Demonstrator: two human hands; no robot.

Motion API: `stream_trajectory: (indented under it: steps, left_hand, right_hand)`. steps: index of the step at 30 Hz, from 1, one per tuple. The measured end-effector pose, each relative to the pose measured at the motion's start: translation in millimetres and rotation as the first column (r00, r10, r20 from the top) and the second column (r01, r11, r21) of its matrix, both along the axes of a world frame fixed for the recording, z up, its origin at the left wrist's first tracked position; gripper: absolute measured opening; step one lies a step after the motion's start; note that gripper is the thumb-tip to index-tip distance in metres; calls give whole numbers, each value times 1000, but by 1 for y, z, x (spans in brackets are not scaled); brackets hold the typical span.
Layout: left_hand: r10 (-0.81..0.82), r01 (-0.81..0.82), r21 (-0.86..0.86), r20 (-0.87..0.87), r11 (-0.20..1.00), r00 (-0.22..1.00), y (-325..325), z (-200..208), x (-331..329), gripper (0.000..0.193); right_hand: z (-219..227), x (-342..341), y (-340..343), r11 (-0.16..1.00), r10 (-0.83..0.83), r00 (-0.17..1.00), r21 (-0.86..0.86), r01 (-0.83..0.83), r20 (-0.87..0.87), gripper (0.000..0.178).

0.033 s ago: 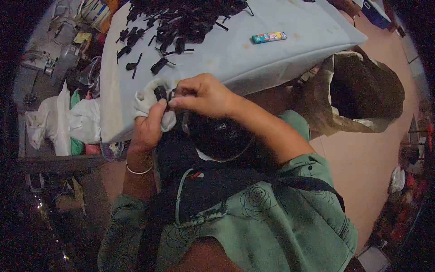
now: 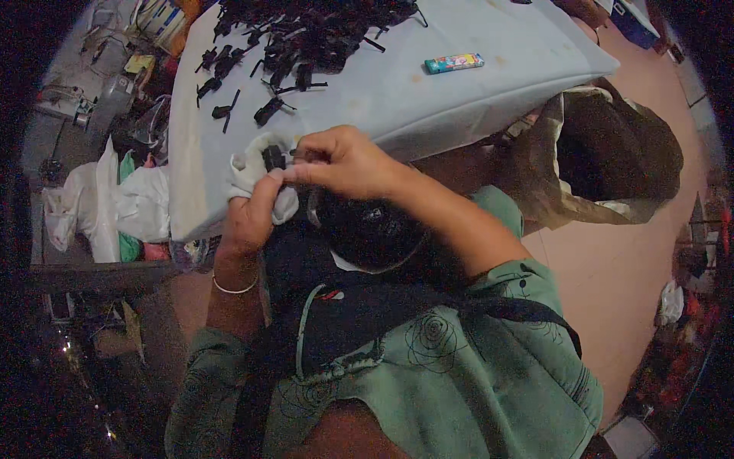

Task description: Sorting small black components from a pile on a workbench into a container.

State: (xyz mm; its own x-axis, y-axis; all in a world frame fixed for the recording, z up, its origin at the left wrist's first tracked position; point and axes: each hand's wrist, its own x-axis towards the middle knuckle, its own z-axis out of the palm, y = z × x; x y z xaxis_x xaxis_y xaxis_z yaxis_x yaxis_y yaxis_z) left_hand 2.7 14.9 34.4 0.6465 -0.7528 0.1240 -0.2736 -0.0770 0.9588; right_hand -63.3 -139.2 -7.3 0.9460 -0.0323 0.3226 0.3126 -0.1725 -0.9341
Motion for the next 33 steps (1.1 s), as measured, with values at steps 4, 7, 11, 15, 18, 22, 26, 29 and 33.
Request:
stream_trajectory:
  steps: [4, 7, 11, 15, 18, 22, 26, 29, 33]
  left_hand:
    - [-55, 61, 94, -69, 994, 996, -5, 11, -6, 27]
    - [-43, 42, 53, 24, 998, 999, -3, 2, 0, 26]
    - [58, -67, 64, 125, 996, 990, -6, -8, 2, 25]
    - [70, -122, 76, 486, 990, 871, -6, -21, 5, 28]
    - [60, -123, 105, 473, 987, 879, -4, -21, 9, 28]
    - [85, -186, 130, 552, 974, 830, 1, -23, 8, 27]
    - [107, -179, 103, 489, 978, 866, 11, -22, 8, 26]
    - [99, -157, 76, 498, 985, 861, 14, -14, 7, 25]
    - [-196, 36, 312, 498, 949, 845, 29, -14, 10, 27]
  right_hand:
    - [-2, 2, 5, 964, 54, 994, 264, -27, -94, 21]
    - [2, 0, 7, 980, 40, 995, 198, -21, -95, 26]
    - [0, 2, 10, 981, -80, 996, -172, 85, 34, 29]
    - [-2, 5, 13, 991, -64, 998, -120, 64, 3, 28]
    - [-11, 10, 24, 996, -11, 999, 86, 15, -42, 27]
    - [-15, 14, 39, 982, -184, 982, -37, 185, 40, 26]
    - [-12, 19, 48, 983, -177, 984, -42, 178, 26, 26]
    - [0, 21, 32, 999, 4, 994, -43, -9, -106, 25]
    - [9, 38, 2, 835, -265, 952, -458, 306, 154, 25]
